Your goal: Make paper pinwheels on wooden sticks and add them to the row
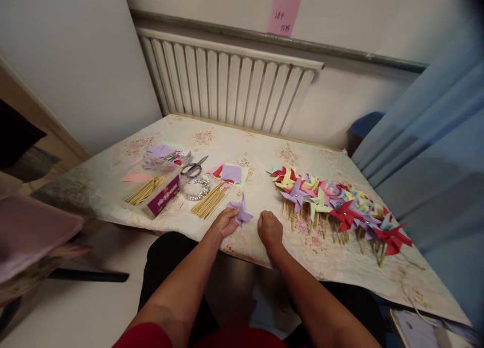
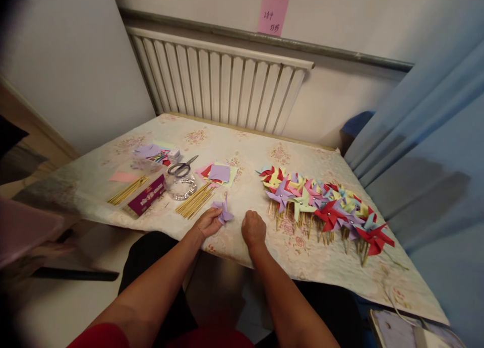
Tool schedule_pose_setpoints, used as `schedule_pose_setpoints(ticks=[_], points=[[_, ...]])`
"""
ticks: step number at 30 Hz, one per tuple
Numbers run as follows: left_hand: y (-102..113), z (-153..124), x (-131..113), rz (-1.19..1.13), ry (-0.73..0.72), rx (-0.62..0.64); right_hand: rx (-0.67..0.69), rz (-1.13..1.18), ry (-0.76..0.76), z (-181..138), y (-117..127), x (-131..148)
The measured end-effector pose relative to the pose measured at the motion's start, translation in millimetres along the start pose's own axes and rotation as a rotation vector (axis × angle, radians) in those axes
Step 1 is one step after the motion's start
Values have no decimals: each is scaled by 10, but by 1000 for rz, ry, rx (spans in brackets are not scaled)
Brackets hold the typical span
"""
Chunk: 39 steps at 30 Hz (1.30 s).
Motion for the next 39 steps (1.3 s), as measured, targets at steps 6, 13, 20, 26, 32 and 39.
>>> schedule_pose_setpoints(ticks=[6, 13, 20, 26, 32, 39], points=[[-18, -3, -4, 3, -9, 1, 1, 12, 4, -5, -12, 0], [19, 19, 5, 10, -7, 12, -10, 15, -1, -1, -21, -4], [13, 15, -3, 19, -24, 6, 21, 24, -2, 10, -2, -4], [10, -200, 15, 46, 2, 37, 9, 18, 6, 12, -10, 3], [134, -603, -89, 116, 59, 22, -2, 10, 28, 5, -14, 4], [219, -1069, -335, 169, 62, -46, 13, 98, 239, 31, 7, 341]])
Point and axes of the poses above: each hand's wrist, its own z-axis towards the middle knuckle, its own y-axis out of the back of the hand, x = y × z, the point moved 5 cm from there along z, towards the middle knuckle, and after that the axes turned 8 degrees about -z, right-handed, at the moved point
